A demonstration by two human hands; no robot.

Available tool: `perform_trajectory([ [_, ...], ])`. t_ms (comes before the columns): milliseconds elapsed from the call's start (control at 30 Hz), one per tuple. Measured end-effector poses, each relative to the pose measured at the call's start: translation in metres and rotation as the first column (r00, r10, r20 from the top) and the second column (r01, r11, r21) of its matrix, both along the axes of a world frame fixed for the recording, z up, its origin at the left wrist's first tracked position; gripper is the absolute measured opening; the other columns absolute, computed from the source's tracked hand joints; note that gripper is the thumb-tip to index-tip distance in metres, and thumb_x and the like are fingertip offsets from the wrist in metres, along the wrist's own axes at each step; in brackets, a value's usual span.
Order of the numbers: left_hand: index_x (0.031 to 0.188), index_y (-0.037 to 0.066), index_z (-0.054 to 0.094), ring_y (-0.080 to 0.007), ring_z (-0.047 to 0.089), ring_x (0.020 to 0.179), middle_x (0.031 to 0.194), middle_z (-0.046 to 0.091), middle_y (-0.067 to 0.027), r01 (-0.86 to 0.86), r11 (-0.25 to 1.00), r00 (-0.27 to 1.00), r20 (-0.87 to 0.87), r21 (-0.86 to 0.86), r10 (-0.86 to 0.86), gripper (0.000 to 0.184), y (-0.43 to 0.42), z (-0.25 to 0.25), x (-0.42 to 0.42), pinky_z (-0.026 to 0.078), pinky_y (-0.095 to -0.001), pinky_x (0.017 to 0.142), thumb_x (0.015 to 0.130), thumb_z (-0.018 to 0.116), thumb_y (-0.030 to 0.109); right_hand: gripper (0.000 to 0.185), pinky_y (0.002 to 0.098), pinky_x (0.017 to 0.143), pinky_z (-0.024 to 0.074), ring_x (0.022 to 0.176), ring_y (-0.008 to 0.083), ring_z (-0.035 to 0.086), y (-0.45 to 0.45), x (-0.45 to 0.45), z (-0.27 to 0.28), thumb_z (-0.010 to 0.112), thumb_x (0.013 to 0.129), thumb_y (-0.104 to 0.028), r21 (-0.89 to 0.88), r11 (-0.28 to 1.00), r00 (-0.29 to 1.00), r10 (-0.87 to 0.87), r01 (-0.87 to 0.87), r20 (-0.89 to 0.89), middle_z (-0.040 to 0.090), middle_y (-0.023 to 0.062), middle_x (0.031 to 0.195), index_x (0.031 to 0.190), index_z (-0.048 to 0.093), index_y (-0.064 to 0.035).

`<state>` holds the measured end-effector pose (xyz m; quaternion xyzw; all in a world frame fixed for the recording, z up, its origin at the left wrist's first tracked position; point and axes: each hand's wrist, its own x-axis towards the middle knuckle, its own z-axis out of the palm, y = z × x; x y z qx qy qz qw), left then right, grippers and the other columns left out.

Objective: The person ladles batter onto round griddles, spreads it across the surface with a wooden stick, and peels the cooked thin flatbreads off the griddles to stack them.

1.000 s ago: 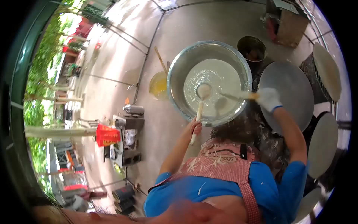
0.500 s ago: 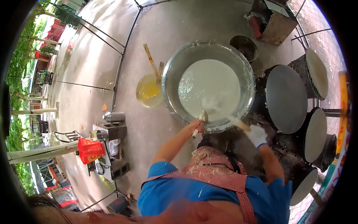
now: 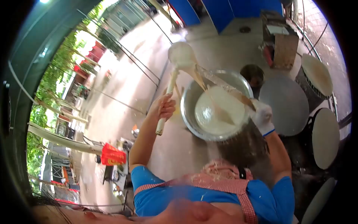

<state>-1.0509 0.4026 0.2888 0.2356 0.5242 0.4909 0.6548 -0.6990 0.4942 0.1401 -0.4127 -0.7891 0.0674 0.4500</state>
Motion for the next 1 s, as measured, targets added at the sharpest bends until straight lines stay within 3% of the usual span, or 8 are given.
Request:
perform_trajectory([
  [233, 0.112, 0.024, 0.051, -0.0047, 0.027, 0.037, 0.055, 0.031, 0.0063, 0.002, 0.887, 0.927, -0.335, 0.461, 0.171, 0.018, -0.005, 0.067, -0.039, 0.020, -0.0193, 0.029, 0.095, 0.048, 0.031, 0.029, 0.0318, 0.070, 0.0508, 0.076, 0.0192, 0.066, 0.011, -0.027, 0.074, 0.070, 0.077, -0.011, 0.053, 0.989, 0.914, 0.147, -0.137, -0.378, 0.069, 0.0135, 0.088, 0.104, 0.065, 0.0002],
  [300, 0.078, 0.018, 0.051, -0.0059, 0.029, 0.038, 0.055, 0.034, 0.0058, 0.041, 0.956, 0.985, -0.172, 0.289, 0.010, 0.023, 0.007, 0.008, -0.064, 0.021, -0.0216, 0.029, 0.095, 0.047, 0.032, 0.026, 0.0268, 0.051, 0.0456, 0.061, 0.0092, 0.056, 0.013, -0.046, -0.013, 0.072, 0.077, -0.018, -0.595, 0.677, 0.789, -0.033, -0.433, -0.613, 0.063, 0.0025, 0.075, 0.098, 0.066, -0.0046],
  [500, 0.060, 0.015, 0.033, -0.0078, 0.029, 0.038, 0.052, 0.029, 0.0023, 0.368, 0.822, 0.437, 0.862, -0.434, 0.259, 0.039, 0.011, -0.111, -0.062, 0.026, -0.0235, 0.030, 0.096, 0.043, 0.027, 0.042, 0.0372, 0.065, 0.0479, 0.071, 0.0308, 0.064, -0.083, 0.000, -0.086, 0.074, 0.069, -0.041, -0.707, 0.694, 0.991, -0.101, 0.137, 0.093, 0.066, 0.0174, 0.079, 0.085, 0.068, -0.0023],
  [600, 0.064, 0.012, 0.036, -0.0084, 0.026, 0.037, 0.053, 0.028, 0.0012, 0.357, 0.904, 0.573, 0.820, -0.234, -0.014, 0.036, 0.019, -0.112, -0.056, 0.024, -0.0237, 0.029, 0.096, 0.045, 0.027, 0.028, 0.0354, 0.057, 0.0448, 0.060, 0.0221, 0.061, -0.098, 0.026, -0.055, 0.074, 0.073, -0.028, -0.635, 0.759, 0.982, -0.191, 0.148, 0.001, 0.062, 0.0131, 0.065, 0.081, 0.067, -0.0019],
  [633, 0.069, 0.013, 0.038, -0.0073, 0.025, 0.037, 0.054, 0.027, 0.0019, 0.573, 0.694, 0.008, 0.844, 0.436, -0.537, 0.030, 0.037, -0.131, -0.033, 0.022, -0.0220, 0.028, 0.096, 0.046, 0.024, 0.027, 0.0347, 0.056, 0.0444, 0.059, 0.0196, 0.060, -0.102, 0.028, -0.044, 0.073, 0.074, -0.027, -0.634, 0.764, 0.971, -0.220, 0.116, -0.088, 0.061, 0.0110, 0.063, 0.082, 0.067, -0.0018],
  [733, 0.073, 0.018, 0.040, -0.0055, 0.026, 0.039, 0.054, 0.026, 0.0042, 0.256, 0.967, 0.946, 0.204, -0.002, -0.250, 0.025, 0.016, -0.119, 0.023, 0.021, -0.0194, 0.030, 0.095, 0.048, 0.026, 0.036, 0.0351, 0.071, 0.0494, 0.080, 0.0278, 0.065, -0.107, 0.037, -0.049, 0.069, 0.077, -0.036, -0.746, 0.666, 0.955, -0.212, -0.013, -0.206, 0.067, 0.0159, 0.087, 0.092, 0.067, -0.0035],
  [867, 0.073, 0.014, 0.046, -0.0036, 0.039, 0.048, 0.057, 0.036, 0.0061, 0.467, 0.861, 0.693, 0.688, -0.203, -0.214, 0.023, 0.029, -0.158, 0.081, 0.034, -0.0176, 0.040, 0.092, 0.052, 0.026, 0.049, 0.0417, 0.072, 0.0482, 0.084, 0.0325, 0.064, -0.161, 0.095, -0.092, 0.063, 0.077, -0.053, -0.943, 0.319, 0.972, -0.232, 0.094, 0.018, 0.066, 0.0165, 0.086, 0.096, 0.067, -0.0077],
  [1000, 0.114, -0.014, 0.040, -0.0096, 0.041, 0.046, 0.063, 0.041, -0.0023, 0.475, 0.795, 0.285, 0.921, -0.378, 0.267, 0.033, 0.039, -0.257, 0.144, 0.038, -0.0228, 0.037, 0.096, 0.039, 0.015, 0.048, 0.0436, 0.071, 0.0478, 0.077, 0.0352, 0.063, -0.262, 0.190, -0.151, 0.062, 0.076, -0.055, -0.767, 0.498, 0.908, -0.319, 0.405, 0.272, 0.065, 0.0165, 0.081, 0.085, 0.067, -0.0079],
])
